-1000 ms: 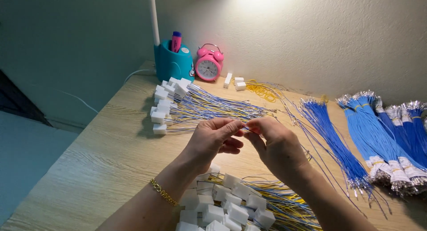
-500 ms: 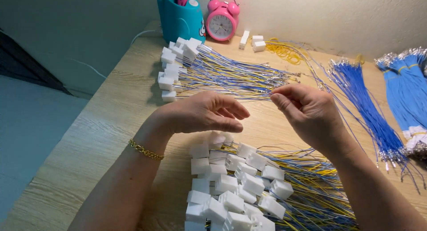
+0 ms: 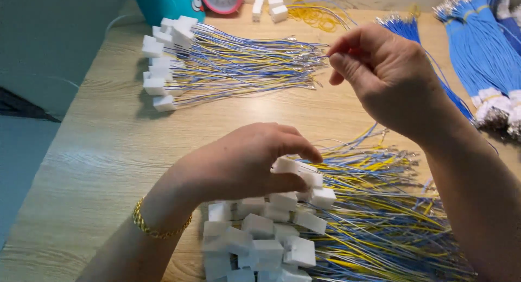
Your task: Assembling electrical wire connectors by manually inserting individual wires into plastic housings.
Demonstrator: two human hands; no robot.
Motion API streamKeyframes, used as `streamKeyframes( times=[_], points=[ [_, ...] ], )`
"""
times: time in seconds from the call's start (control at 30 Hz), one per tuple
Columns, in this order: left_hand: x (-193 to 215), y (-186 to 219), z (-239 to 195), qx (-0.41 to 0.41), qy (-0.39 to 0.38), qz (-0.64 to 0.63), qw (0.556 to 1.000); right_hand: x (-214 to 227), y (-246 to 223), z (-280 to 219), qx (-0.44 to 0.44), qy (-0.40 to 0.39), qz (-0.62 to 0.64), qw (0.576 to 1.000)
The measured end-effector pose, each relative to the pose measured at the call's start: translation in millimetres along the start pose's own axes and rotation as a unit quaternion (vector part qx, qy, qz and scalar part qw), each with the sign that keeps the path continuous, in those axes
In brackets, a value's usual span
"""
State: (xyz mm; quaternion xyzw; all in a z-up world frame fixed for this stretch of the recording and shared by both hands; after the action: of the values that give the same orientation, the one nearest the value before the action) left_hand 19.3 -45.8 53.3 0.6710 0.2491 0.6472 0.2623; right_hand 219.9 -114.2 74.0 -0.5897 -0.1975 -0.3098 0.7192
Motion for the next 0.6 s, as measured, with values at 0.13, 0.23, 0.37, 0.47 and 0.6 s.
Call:
streamKeyframes(
  times=[0.13,0.23,0.37,0.47,0.6],
  points=[
    [-20.1,15.4,9.1,-0.033,-0.039,0.022,0.998,12.2,-3.5,-19.5,-0.018,0.007,-0.003,1.000],
    [-34.7,16.3,13.9,0.000,-0.061,0.082,0.995,18.3,-3.1,-33.4,-0.058,0.000,-0.037,0.998],
    [-44.4,14.7,17.4,-0.018,-0.027,0.145,0.989,26.3,-5.8,-43.7,-0.093,-0.013,-0.058,0.994],
    [-42.5,14.5,20.7,0.011,-0.033,0.139,0.990,28.7,-8.4,-47.1,-0.091,-0.022,-0.059,0.994],
    [-41.2,16.7,27.0,0.058,-0.091,0.155,0.982,27.0,-7.1,-48.5,-0.092,-0.027,-0.069,0.993]
  ],
)
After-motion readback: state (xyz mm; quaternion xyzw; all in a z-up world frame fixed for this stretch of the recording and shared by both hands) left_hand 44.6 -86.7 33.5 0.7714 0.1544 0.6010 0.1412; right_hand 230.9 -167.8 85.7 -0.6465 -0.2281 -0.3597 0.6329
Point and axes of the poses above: each hand's wrist, its own z-axis towards the middle knuckle, its own x-axis out of the back of the hand, y = z × x, the point moved 1 cm from there along z, towards the middle knuckle, and after that the axes turned 10 degrees about -y, right-handed, at the moved point
